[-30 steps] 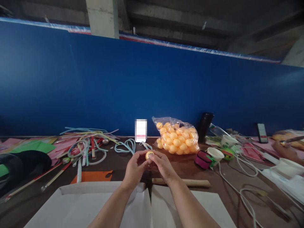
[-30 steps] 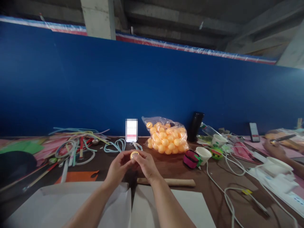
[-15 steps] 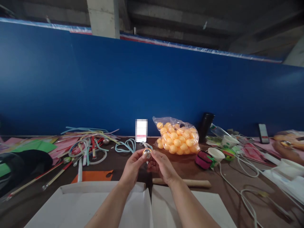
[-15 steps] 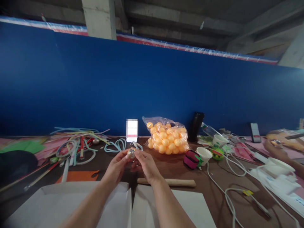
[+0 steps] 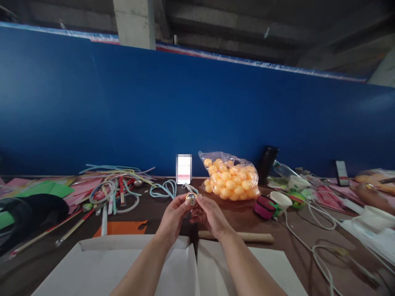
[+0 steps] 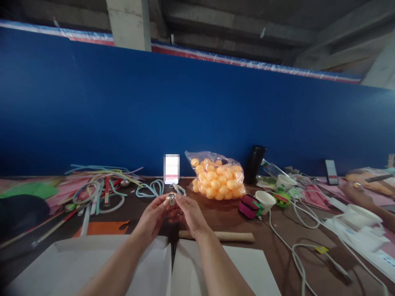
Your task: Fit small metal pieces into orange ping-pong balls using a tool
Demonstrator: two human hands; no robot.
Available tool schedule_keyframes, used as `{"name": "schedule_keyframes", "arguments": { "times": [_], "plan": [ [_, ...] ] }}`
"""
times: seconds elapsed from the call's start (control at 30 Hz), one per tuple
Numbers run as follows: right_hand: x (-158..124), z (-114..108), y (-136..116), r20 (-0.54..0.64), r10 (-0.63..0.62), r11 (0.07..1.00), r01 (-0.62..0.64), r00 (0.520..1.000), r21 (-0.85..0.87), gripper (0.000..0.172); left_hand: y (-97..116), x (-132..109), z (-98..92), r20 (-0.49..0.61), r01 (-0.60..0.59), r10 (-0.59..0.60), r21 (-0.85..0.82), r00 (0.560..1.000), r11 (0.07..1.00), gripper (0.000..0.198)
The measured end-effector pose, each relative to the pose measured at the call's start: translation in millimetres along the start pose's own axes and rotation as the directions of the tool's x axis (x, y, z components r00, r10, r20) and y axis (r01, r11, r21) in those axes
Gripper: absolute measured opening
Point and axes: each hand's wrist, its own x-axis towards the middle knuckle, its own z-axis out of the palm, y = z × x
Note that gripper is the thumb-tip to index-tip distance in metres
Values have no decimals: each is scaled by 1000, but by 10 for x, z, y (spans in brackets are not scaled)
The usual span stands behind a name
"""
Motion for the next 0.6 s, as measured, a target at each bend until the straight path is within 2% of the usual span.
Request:
{"name": "schedule_keyframes", "arguments": {
  "times": [0.23,0.43,0.6],
  "plan": [
    [2,4,0,-42,11,999,-12,999,-30,37,-37,10,-32,15,-2,2,7,1000,1000,30],
    [5,13,9,-42,2,999,-3,999,-32,34,-38,7,-18,-17,-15,15,30,1000,999,28],
    [6,15,-2,-38,-8,993,3,999,-120,35,-46,6,-15,-10,-18,19,26,1000,999,27]
  ]
}}
